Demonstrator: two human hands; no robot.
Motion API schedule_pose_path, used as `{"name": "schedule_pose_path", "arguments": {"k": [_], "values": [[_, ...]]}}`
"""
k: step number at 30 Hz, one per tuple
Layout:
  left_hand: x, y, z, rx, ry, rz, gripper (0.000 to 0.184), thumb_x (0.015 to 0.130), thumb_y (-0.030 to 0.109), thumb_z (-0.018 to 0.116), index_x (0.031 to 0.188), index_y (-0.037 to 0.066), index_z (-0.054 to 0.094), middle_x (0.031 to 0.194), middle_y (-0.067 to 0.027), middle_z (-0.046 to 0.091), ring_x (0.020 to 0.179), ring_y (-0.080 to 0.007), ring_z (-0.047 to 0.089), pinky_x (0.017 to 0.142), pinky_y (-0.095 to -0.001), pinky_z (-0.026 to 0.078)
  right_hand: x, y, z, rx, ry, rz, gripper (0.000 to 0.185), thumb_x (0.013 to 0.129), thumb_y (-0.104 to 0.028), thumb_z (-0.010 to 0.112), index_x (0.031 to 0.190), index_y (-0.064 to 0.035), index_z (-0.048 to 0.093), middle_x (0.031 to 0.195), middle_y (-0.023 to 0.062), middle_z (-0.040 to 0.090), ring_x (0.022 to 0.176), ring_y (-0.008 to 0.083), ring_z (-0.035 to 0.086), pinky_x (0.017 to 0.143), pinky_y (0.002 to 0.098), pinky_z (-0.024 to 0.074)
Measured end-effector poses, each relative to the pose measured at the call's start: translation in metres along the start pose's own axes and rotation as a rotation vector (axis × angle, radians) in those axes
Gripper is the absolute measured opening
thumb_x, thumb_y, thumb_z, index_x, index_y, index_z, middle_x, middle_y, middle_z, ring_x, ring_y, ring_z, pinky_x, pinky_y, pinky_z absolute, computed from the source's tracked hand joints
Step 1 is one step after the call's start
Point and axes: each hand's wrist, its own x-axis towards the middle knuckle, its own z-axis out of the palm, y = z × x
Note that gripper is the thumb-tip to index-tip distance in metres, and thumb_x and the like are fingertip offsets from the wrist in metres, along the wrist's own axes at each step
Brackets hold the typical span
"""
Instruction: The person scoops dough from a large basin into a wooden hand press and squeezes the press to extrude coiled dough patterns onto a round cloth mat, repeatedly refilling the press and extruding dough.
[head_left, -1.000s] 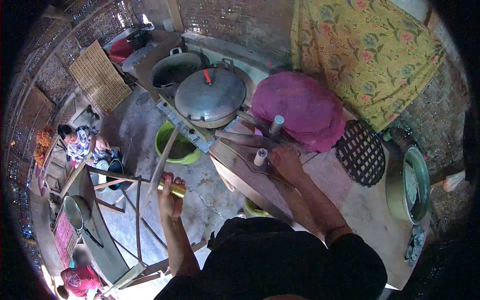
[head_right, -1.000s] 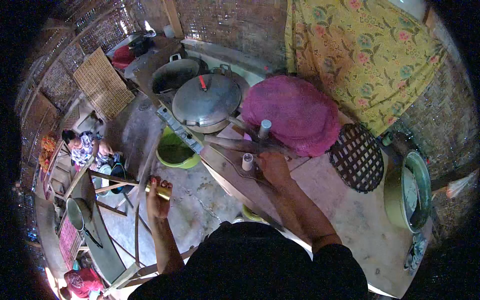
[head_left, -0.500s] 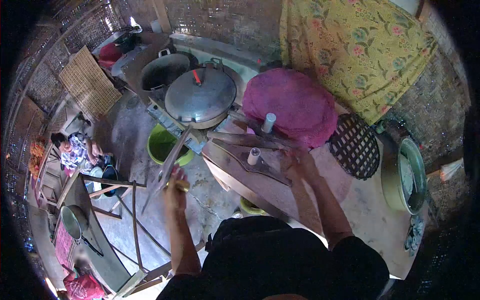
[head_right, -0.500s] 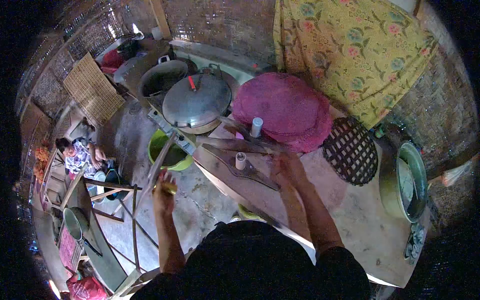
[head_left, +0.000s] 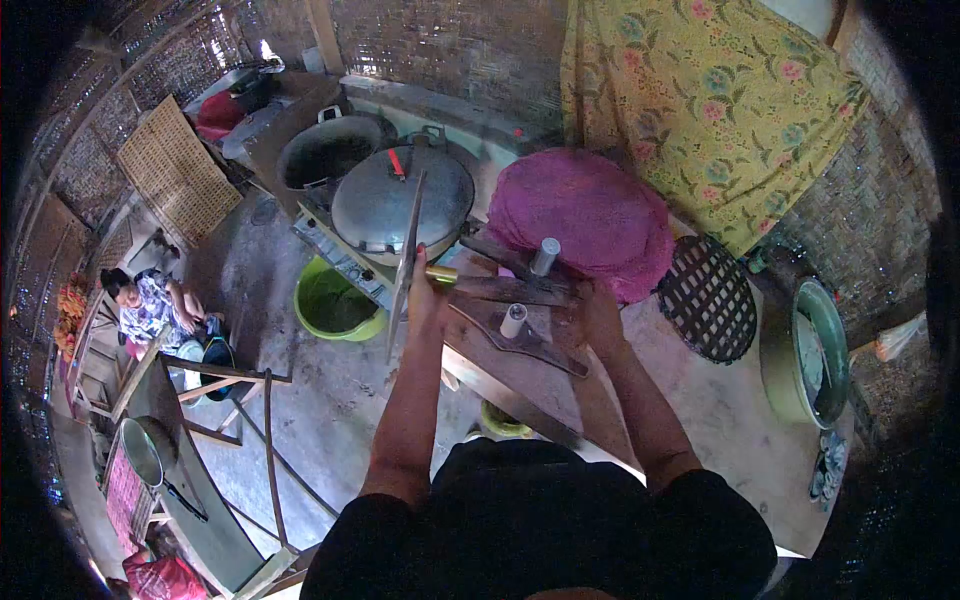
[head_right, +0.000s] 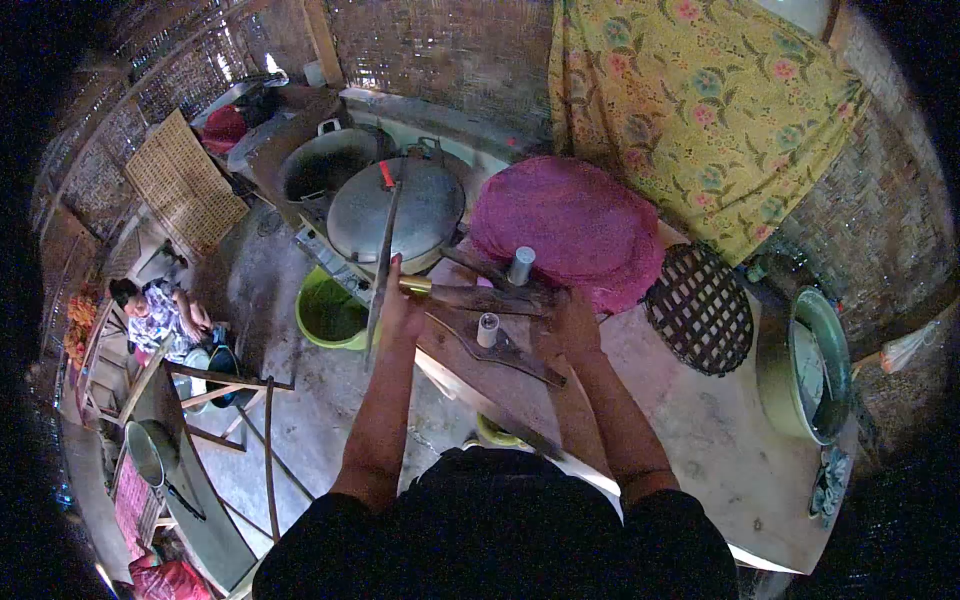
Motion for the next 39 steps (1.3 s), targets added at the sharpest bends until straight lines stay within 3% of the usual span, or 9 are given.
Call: {"name": "schedule_pose_path", "arguments": {"k": [2,4,13,17,20,23,26,29,39], "values": [[0.011,-0.014,-0.006,0.006,0.141,0.019,0.041,0.082,0.039,0.066,0.106,0.008,0.052,0.082,-0.0033,0.054,0.072,-0.0174,0.056,0.063,-0.0328,0.048,0.001,0.014,-0.004,0.491,-0.041,0.162,0.034,0.081,-0.014,0.058,0.112,-0.0018,0.051,0.109,0.0218,0.051,0.095,0.0422,0.054,0.078,0.0484,0.0435],[0.001,-0.011,0.015,-0.059,0.154,0.039,0.041,0.081,0.037,0.067,0.106,0.008,0.053,0.086,-0.0043,0.055,0.076,-0.0182,0.057,0.065,-0.0339,0.049,-0.007,-0.004,-0.029,-0.351,-0.136,-0.109,0.032,0.082,-0.012,0.055,0.11,0.0002,0.05,0.104,0.0242,0.053,0.094,0.0418,0.056,0.077,0.048,0.0449],[-0.069,0.074,0.122,0.33,0.077,0.366,0.033,0.088,0.024,0.06,0.106,-0.003,0.058,0.096,-0.0073,0.06,0.083,-0.0123,0.055,0.074,-0.0282,0.044,-0.012,0.041,0.003,-0.09,-0.063,-0.034,0.018,0.078,-0.012,0.058,0.09,0.0008,0.058,0.085,0.0176,0.058,0.085,0.0312,0.058,0.072,0.0403,0.045],[-0.078,0.148,0.09,0.569,0.096,1.051,0.036,0.085,0.02,0.058,0.117,0.004,0.053,0.102,-0.0105,0.06,0.095,-0.0186,0.058,0.085,-0.0336,0.046,-0.017,0.057,0.007,0.235,-0.056,-0.042,0.014,0.075,-0.012,0.06,0.085,-0.0024,0.06,0.078,0.0151,0.058,0.075,0.0263,0.058,0.066,0.0388,0.0453],[-0.123,0.209,0.08,0.567,0.225,1.243,0.031,0.085,0.019,0.053,0.112,0.004,0.055,0.105,-0.0112,0.06,0.096,-0.0224,0.059,0.083,-0.0357,0.05,-0.017,0.017,-0.026,-0.133,-0.276,-0.089,0.014,0.074,-0.013,0.058,0.086,-0.0064,0.063,0.074,0.0142,0.059,0.07,0.0255,0.059,0.063,0.0389,0.0452],[-0.147,0.245,0.048,0.268,-0.118,1.168,0.028,0.084,0.02,0.053,0.106,0.005,0.056,0.105,-0.0104,0.06,0.094,-0.0233,0.06,0.08,-0.0364,0.051,-0.014,0.019,-0.023,-0.275,-0.451,0.004,0.012,0.074,-0.014,0.058,0.082,-0.0067,0.063,0.079,0.0152,0.06,0.072,0.0253,0.06,0.062,0.04,0.0452],[-0.173,0.248,0.048,0.186,0.02,0.976,0.028,0.085,0.02,0.053,0.108,0.003,0.053,0.093,-0.0068,0.056,0.082,-0.0165,0.054,0.071,-0.0324,0.048,-0.015,-0.008,0.002,0.158,-0.3,0.157,0.013,0.073,-0.018,0.06,0.076,-0.0055,0.063,0.075,0.015,0.06,0.072,0.0292,0.06,0.063,0.042,0.0455],[-0.18,0.262,0.006,0.219,-0.051,0.824,0.031,0.087,0.024,0.053,0.11,0.004,0.052,0.095,-0.0063,0.056,0.083,-0.0162,0.054,0.07,-0.0328,0.048,-0.017,-0.022,0.016,-0.439,-0.101,-0.595,0.017,0.073,-0.02,0.06,0.07,-0.0032,0.063,0.07,0.0137,0.061,0.072,0.0328,0.06,0.066,0.0432,0.0462],[-0.192,0.218,-0.042,0.243,0.204,0.357,0.024,0.086,0.03,0.054,0.1,0.01,0.053,0.09,-0.0034,0.055,0.073,-0.0174,0.055,0.057,-0.0323,0.047,-0.01,-0.063,-0.024,-0.569,-0.491,-0.185,0.033,0.08,-0.03,0.057,0.093,-0.0004,0.062,0.08,0.0212,0.061,0.081,0.0315,0.062,0.069,0.0442,0.0478]]}}
